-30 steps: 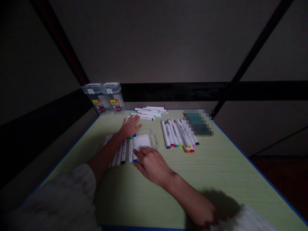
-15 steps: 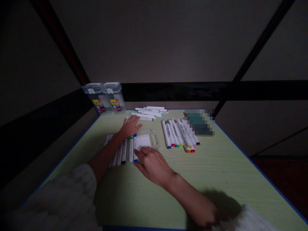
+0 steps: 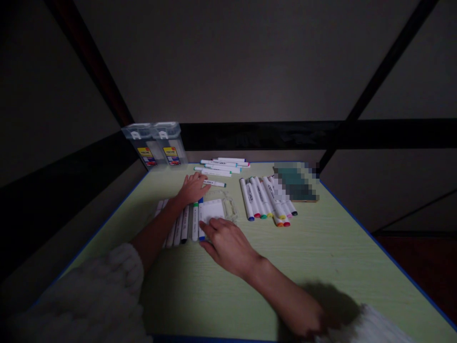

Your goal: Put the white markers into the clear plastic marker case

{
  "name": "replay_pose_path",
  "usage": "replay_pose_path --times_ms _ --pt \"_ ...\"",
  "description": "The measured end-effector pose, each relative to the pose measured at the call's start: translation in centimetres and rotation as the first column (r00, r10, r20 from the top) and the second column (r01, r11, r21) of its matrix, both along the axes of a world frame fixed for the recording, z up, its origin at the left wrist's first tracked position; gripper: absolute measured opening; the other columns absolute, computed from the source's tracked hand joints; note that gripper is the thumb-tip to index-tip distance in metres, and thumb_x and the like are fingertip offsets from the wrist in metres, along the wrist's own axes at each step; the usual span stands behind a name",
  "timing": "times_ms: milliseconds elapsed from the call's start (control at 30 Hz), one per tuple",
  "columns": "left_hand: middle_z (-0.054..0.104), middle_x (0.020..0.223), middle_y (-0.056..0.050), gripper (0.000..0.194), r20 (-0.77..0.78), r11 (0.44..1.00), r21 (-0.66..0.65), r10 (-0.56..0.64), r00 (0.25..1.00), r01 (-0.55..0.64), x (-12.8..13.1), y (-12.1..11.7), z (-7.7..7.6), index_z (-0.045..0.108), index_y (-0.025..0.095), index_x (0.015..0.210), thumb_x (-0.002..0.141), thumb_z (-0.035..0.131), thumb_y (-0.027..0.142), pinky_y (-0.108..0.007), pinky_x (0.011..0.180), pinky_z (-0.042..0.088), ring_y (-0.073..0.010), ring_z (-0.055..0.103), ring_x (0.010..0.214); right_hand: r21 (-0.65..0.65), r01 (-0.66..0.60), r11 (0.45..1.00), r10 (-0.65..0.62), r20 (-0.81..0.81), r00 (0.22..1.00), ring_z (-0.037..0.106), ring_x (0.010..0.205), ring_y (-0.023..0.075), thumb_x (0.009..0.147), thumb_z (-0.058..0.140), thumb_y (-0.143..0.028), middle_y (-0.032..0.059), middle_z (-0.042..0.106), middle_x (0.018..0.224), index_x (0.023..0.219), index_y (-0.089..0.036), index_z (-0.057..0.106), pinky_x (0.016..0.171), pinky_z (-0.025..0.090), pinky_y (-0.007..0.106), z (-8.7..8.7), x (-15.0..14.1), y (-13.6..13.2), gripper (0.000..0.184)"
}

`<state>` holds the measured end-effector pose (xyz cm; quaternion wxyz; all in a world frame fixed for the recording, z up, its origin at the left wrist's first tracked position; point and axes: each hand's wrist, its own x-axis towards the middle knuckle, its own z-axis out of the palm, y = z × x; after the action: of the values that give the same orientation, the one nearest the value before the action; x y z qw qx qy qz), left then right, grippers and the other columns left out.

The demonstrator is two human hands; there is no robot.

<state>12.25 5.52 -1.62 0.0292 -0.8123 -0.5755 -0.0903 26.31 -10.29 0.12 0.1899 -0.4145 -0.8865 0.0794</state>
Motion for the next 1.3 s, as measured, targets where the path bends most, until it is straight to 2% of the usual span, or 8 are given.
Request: replay_pose_path --times_ms 233,533,867,1300 --pt "0.047 0.11 -0.008 0.034 0.002 0.999 0.034 0.015 1.0 -0.015 0.0 -0.1 0.0 0.047 0.019 0.105 0.08 0.038 0.04 -0.044 0.1 0.02 -0.0225 0.042 0.108 -0.001 -0.007 1.0 0.007 0.002 1.0 0.052 0.085 0.0197 0.085 0.043 -0.028 0.0096 0.057 0.089 0.116 -0.01 0.049 0.077 0.041 0.034 0.0 0.0 0.0 0.037" --pt "0.049 0.101 -0.009 0.029 -0.01 0.997 0.05 0.058 0.998 -0.058 0.0 -0.2 0.4 0.048 0.018 0.097 0.078 0.04 0.039 -0.038 0.091 0.03 -0.0233 0.044 0.1 0.005 -0.005 1.0 0.005 -0.005 1.0 0.052 0.085 0.0202 0.084 0.043 -0.028 0.0098 0.058 0.089 0.113 -0.009 0.051 0.077 0.041 0.034 0.0 0.0 0.0 0.035" --pt "0.05 0.101 -0.009 0.023 0.033 0.997 0.021 0.073 0.997 -0.074 0.0 -0.2 0.5 0.048 0.018 0.094 0.077 0.043 0.032 -0.038 0.09 0.03 -0.0237 0.044 0.099 0.008 -0.011 1.0 0.011 -0.025 1.0 0.051 0.085 0.0201 0.085 0.042 -0.029 0.0096 0.057 0.09 0.113 -0.01 0.05 0.077 0.041 0.035 -0.2 0.1 0.1 0.035" --pt "0.048 0.104 -0.008 0.02 0.073 0.993 0.091 0.067 0.995 -0.074 0.1 -0.7 1.0 0.043 0.019 0.096 0.076 0.043 0.02 -0.037 0.091 0.03 -0.0219 0.044 0.101 0.002 -0.006 1.0 0.006 -0.012 1.0 0.052 0.087 0.0204 0.084 0.043 -0.028 0.01 0.058 0.09 0.114 -0.011 0.05 0.079 0.042 0.036 -0.1 0.0 0.0 0.035"
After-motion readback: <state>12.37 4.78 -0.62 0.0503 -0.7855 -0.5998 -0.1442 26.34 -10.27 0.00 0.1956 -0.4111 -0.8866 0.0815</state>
